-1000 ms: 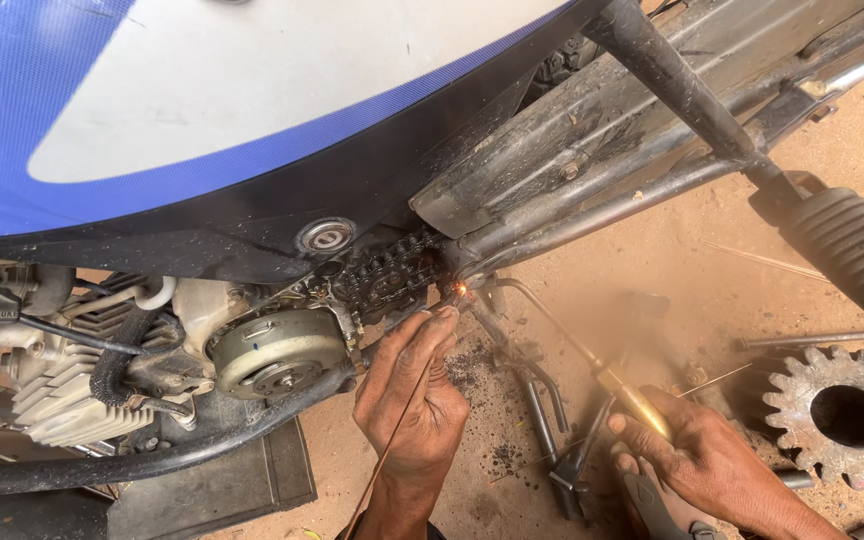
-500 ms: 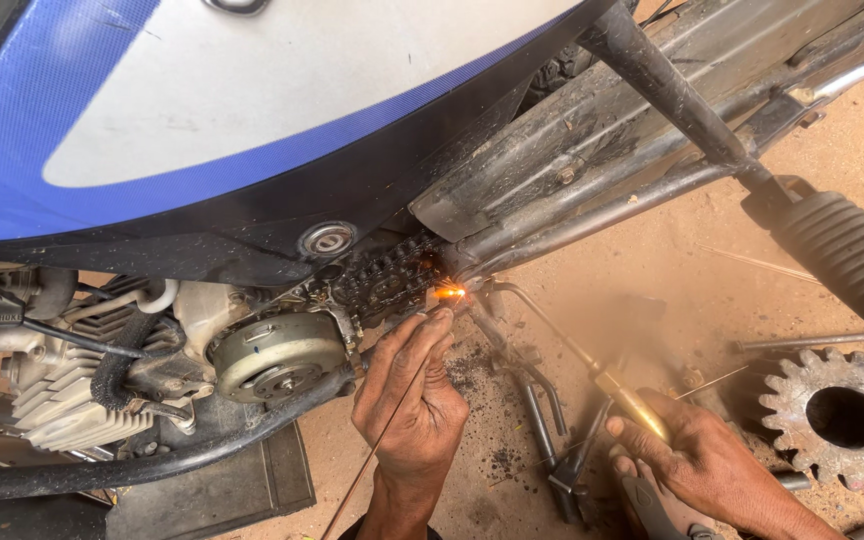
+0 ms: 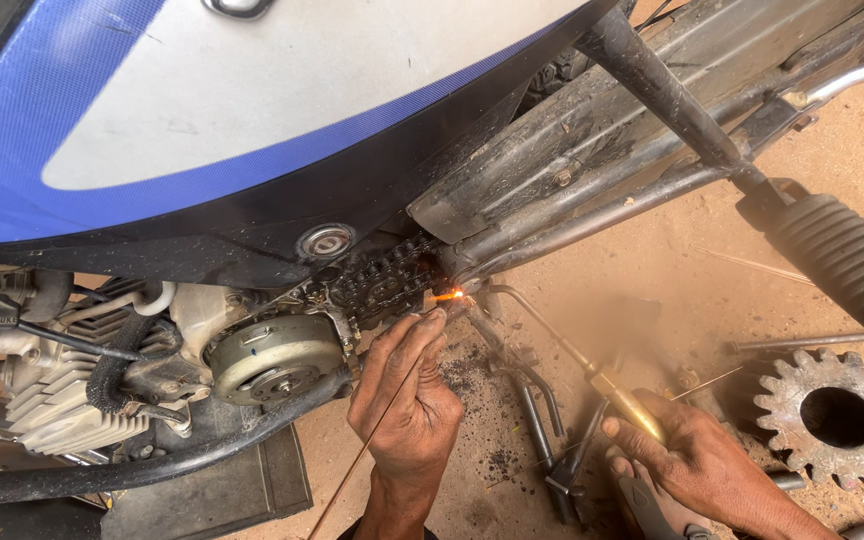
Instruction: The person crouches beside a motorcycle and brazes the frame near the engine chain area, holding a filler rod in one hand and a torch in the other while sparks and flame are visible. They reposition the rod and torch repeatedly along the joint, continuing the brazing work throughout the clip.
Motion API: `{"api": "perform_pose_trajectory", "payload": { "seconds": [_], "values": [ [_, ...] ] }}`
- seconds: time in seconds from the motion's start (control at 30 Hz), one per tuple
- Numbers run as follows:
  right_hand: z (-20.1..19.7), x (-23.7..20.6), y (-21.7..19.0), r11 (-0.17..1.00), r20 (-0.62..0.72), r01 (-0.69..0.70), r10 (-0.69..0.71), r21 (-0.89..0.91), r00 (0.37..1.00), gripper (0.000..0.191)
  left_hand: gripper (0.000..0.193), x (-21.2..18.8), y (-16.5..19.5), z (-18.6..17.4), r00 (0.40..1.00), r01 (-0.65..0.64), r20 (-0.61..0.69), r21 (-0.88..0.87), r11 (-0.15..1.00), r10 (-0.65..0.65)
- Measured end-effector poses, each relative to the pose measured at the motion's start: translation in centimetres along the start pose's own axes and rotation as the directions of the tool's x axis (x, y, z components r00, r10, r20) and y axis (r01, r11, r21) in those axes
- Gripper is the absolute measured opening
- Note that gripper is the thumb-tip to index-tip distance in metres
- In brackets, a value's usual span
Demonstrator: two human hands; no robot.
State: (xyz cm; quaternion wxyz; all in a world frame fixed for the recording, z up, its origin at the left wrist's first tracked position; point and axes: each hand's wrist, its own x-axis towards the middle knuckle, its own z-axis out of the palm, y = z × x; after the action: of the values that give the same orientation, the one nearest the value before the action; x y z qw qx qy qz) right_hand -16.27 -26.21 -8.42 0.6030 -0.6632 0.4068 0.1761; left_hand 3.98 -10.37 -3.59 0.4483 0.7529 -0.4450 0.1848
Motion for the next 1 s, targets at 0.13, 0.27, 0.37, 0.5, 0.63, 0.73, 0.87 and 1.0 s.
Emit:
{"api": "perform_pose_trajectory", "payload": {
  "seconds": [0.13, 0.27, 0.37, 0.5, 0.63, 0.73, 0.87, 1.0],
  "values": [
    [0.0, 0.1, 0.3, 1.000, -0.001, -0.006, 0.006, 0.022, 1.000, 0.055, 0.021, 0.2, 0.0, 0.0, 1.000, -0.006, -0.013, -0.022, 1.000, 0.006],
    [0.0, 0.4, 0.7, 0.998, -0.002, 0.060, -0.060, 0.003, 0.998, 0.047, 0.020, 0.3, 0.1, -0.2, 1.000, 0.018, -0.003, 0.013, 1.000, -0.018],
    [0.0, 0.5, 0.8, 0.998, 0.000, 0.063, -0.063, -0.004, 0.998, 0.048, 0.019, 0.4, 0.2, -0.2, 1.000, 0.024, -0.010, 0.037, 0.999, -0.024],
    [0.1, 0.3, 0.6, 0.998, -0.003, 0.055, -0.055, -0.023, 0.998, 0.051, 0.019, 0.4, 0.2, -0.3, 1.000, 0.010, -0.011, 0.070, 0.998, -0.010],
    [-0.1, 0.3, 0.3, 0.998, -0.013, 0.040, -0.040, -0.048, 0.999, 0.053, 0.020, 0.4, -0.1, -0.2, 1.000, -0.011, -0.008, 0.059, 0.998, 0.012],
    [0.0, 0.4, 0.4, 0.995, -0.030, 0.005, -0.008, -0.102, 1.000, 0.052, 0.022, 0.3, -0.2, 0.0, 0.998, 0.059, -0.002, 0.008, 0.998, -0.059],
    [0.1, 0.8, 1.0, 0.997, -0.024, 0.005, -0.006, -0.079, 1.000, 0.047, 0.020, 0.3, -0.2, 0.0, 1.000, 0.024, -0.002, 0.038, 0.999, -0.024],
    [0.2, 1.1, 1.5, 0.996, -0.009, -0.022, 0.021, -0.092, 1.000, 0.054, 0.020, 0.5, 0.1, -0.1, 0.999, 0.053, -0.005, 0.032, 0.998, -0.053]
  ]
}}
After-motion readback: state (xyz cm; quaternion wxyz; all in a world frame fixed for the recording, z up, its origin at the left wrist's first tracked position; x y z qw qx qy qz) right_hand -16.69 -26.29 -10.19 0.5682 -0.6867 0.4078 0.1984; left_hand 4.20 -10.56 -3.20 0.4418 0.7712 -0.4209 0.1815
